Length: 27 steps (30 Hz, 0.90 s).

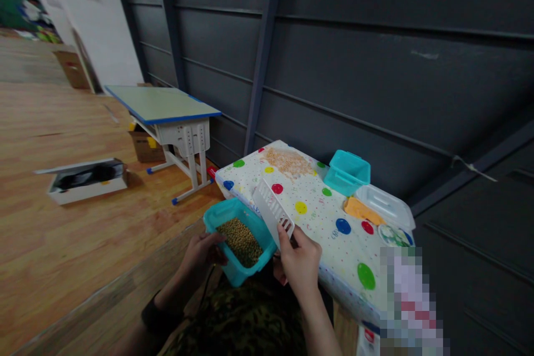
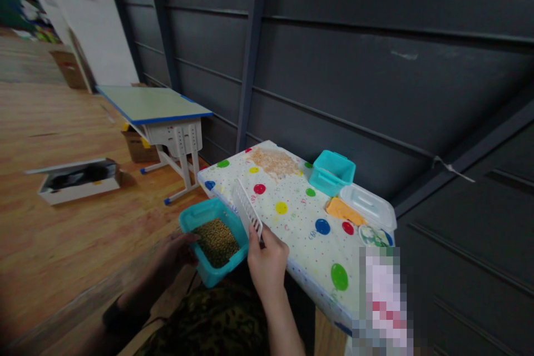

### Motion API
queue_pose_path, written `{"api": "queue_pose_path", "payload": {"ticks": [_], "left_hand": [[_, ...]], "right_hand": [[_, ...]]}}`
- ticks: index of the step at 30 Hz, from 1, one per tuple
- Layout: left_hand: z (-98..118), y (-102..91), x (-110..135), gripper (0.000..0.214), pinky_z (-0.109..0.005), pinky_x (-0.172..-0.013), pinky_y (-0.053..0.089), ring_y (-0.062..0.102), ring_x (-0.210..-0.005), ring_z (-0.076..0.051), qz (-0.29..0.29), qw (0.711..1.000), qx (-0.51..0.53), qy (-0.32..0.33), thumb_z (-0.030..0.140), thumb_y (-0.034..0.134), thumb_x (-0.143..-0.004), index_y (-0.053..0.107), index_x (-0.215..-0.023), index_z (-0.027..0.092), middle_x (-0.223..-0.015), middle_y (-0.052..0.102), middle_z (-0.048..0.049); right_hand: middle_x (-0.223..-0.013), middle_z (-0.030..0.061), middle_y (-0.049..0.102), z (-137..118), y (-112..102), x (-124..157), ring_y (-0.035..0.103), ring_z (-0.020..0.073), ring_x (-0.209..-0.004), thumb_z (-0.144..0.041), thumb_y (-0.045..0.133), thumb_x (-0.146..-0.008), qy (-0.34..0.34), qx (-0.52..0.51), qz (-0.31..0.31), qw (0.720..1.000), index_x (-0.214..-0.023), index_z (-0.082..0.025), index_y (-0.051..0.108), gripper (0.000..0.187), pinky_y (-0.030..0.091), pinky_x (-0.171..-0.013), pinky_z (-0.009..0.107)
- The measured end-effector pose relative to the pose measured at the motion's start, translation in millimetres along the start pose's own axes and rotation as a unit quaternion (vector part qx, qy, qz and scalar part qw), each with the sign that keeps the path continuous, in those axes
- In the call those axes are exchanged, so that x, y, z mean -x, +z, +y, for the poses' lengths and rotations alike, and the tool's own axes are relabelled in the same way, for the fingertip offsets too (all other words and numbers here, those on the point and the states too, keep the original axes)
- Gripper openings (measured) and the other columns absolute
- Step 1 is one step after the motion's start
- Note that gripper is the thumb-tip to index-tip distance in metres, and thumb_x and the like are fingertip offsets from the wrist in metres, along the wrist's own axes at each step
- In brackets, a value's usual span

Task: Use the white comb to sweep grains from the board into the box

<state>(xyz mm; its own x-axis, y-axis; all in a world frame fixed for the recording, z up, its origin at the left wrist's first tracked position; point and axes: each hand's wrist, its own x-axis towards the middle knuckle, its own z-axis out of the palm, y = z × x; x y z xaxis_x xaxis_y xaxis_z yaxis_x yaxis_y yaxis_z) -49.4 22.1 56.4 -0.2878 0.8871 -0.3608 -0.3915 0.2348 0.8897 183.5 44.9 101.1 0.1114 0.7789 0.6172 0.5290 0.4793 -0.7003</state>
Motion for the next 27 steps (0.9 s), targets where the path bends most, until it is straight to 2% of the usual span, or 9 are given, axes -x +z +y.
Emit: {"api": "queue_pose_path", "payload": {"ticks": [3,7,12,15,18,22,25,27], "left_hand": [[-0.9,0.4,-0.1,0.030,-0.031,-0.041,0.053,0.060,-0.037,-0.019,0.010,1.000,0.005,0.001,0.042,0.091,-0.049,0.066,-0.046,0.025,-0.042,0.063,0.0001],[-10.2,-3.3,-6.5,0.030,-0.030,-0.041,0.052,0.058,-0.037,-0.017,0.018,1.000,0.002,-0.003,0.042,0.090,-0.050,0.066,-0.046,0.025,-0.042,0.063,0.0001],[-12.9,-4.5,-8.6,0.030,-0.031,-0.040,0.052,0.056,-0.036,-0.017,0.017,1.000,0.008,0.004,0.044,0.090,-0.051,0.066,-0.047,0.026,-0.041,0.063,-0.0001],[-4.0,-0.9,-2.2,0.034,-0.030,-0.041,0.052,0.057,-0.036,-0.017,0.007,1.000,0.002,-0.002,0.044,0.093,-0.047,0.065,-0.042,0.026,-0.040,0.064,-0.0018],[3.2,1.6,3.0,0.036,-0.030,-0.042,0.051,0.058,-0.035,-0.017,0.004,1.000,-0.005,-0.004,0.045,0.095,-0.045,0.065,-0.041,0.026,-0.039,0.063,-0.0022],[3.1,0.8,3.6,0.038,-0.030,-0.043,0.052,0.058,-0.036,-0.016,0.005,1.000,-0.005,-0.002,0.048,0.096,-0.046,0.066,-0.043,0.026,-0.040,0.063,-0.0006],[-0.4,-1.2,2.6,0.039,-0.029,-0.043,0.052,0.057,-0.037,-0.015,0.001,1.000,-0.012,0.003,0.049,0.096,-0.049,0.066,-0.043,0.026,-0.040,0.062,0.0001],[-4.2,-3.0,1.7,0.038,-0.029,-0.044,0.053,0.057,-0.037,-0.015,-0.005,1.000,-0.010,0.003,0.048,0.096,-0.051,0.066,-0.043,0.026,-0.040,0.061,0.0003]], "right_hand": [[-0.049,-0.0016,0.057,-3.7,-3.7,-0.6,0.047,0.0143,-0.047,-0.063,0.072,-0.105,0.033,-0.024,-0.014,0.999,-0.065,-0.021,0.076,0.058,0.041,-0.050,0.026],[-0.051,-0.0016,0.056,-2.7,-13.2,-3.8,0.049,0.0154,-0.051,-0.068,0.078,-0.098,0.080,-0.041,0.011,0.996,-0.060,-0.021,0.071,0.061,0.043,-0.051,0.027],[-0.062,0.0021,0.070,11.4,-31.9,-16.5,0.061,0.0208,-0.060,-0.070,0.082,-0.092,0.117,-0.027,0.062,0.991,-0.075,-0.019,0.085,0.054,0.052,-0.059,0.030],[-0.063,0.0035,0.072,19.8,-42.0,-23.7,0.064,0.0226,-0.063,-0.072,0.082,-0.091,0.122,-0.003,0.085,0.989,-0.075,-0.019,0.086,0.056,0.054,-0.062,0.032],[-0.067,0.0049,0.076,25.3,-46.6,-27.7,0.067,0.0247,-0.066,-0.075,0.082,-0.090,0.124,0.003,0.080,0.989,-0.077,-0.019,0.087,0.058,0.056,-0.065,0.034],[-0.077,0.0081,0.084,34.6,-38.8,-44.9,0.074,0.0285,-0.074,-0.072,0.081,-0.090,0.131,-0.008,0.036,0.991,-0.081,-0.020,0.088,0.054,0.060,-0.070,0.036],[-0.089,0.0113,0.090,45.3,-18.7,-77.2,0.081,0.0311,-0.083,-0.067,0.085,-0.084,0.143,-0.068,-0.033,0.987,-0.086,-0.020,0.090,0.047,0.065,-0.077,0.040],[-0.098,0.0130,0.092,52.6,0.7,-102.6,0.085,0.0327,-0.089,-0.060,0.093,-0.075,0.175,-0.139,-0.074,0.972,-0.089,-0.020,0.090,0.042,0.068,-0.081,0.041]]}}
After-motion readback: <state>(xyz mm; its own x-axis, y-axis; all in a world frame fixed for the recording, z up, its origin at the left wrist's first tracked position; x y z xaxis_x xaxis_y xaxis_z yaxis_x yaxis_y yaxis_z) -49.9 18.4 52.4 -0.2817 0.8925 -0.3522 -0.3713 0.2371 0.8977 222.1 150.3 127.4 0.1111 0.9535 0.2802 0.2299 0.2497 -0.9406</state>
